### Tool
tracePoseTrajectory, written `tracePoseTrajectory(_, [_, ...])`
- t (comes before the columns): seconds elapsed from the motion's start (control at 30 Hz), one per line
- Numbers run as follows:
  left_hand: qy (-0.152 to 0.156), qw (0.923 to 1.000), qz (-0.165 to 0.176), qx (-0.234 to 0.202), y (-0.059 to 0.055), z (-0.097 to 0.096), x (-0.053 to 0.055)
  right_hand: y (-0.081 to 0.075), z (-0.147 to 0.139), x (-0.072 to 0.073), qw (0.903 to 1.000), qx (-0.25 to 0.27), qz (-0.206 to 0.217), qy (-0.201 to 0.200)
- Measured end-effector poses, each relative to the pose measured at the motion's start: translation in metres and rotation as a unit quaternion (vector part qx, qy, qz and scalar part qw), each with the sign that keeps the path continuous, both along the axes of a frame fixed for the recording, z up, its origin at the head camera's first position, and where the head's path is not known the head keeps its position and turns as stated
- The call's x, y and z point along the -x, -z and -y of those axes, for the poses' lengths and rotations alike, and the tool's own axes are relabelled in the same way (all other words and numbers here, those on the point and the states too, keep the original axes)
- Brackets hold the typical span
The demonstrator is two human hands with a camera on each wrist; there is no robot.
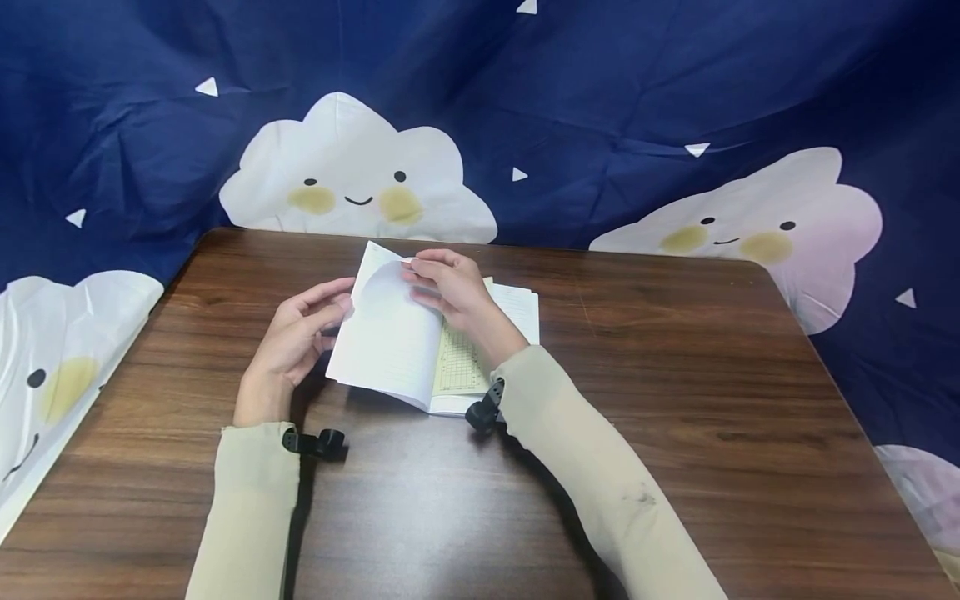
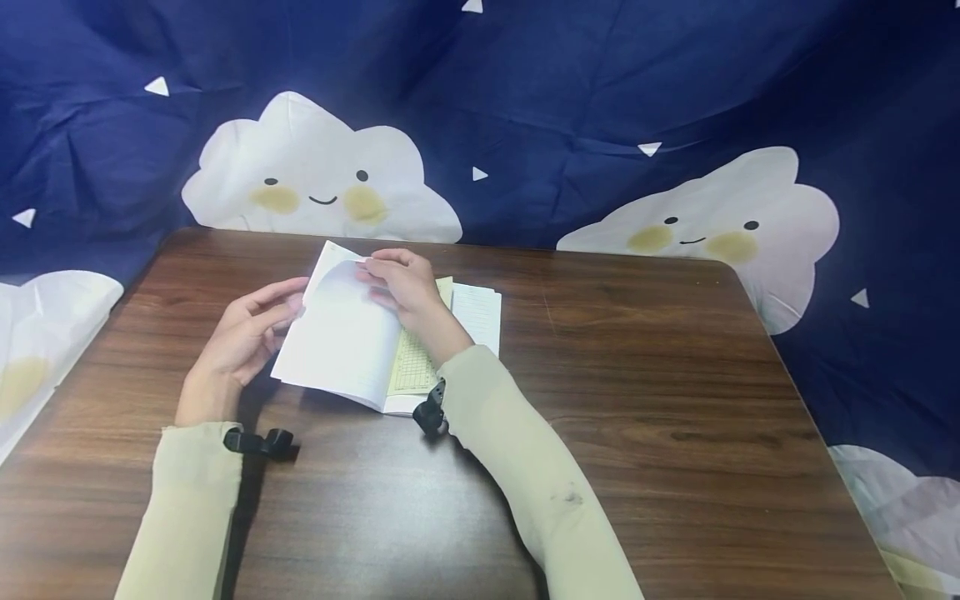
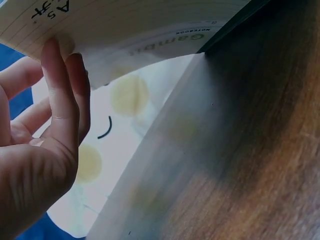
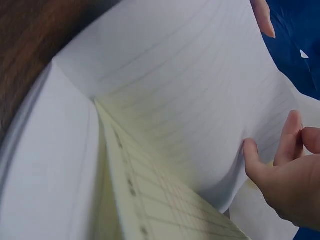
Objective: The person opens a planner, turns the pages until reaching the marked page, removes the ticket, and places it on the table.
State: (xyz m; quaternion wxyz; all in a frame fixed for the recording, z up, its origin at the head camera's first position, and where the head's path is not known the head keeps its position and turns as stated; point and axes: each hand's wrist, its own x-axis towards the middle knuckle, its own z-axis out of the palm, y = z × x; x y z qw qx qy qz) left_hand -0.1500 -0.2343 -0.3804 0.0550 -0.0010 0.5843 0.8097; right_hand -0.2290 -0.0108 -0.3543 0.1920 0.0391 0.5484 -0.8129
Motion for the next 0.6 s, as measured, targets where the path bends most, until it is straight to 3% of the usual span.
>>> tracePoseTrajectory(0.33, [-0.010,0.9999,0.004,0.009,-0.003,-0.002,-0.001,-0.001,0.011,-0.002,0.9996,-0.025,-0.007,0.002])
tracePoseTrajectory(0.6, [-0.035,0.9960,-0.001,0.082,-0.005,-0.005,0.000,-0.005,0.011,-0.003,0.9988,-0.047,-0.012,-0.007])
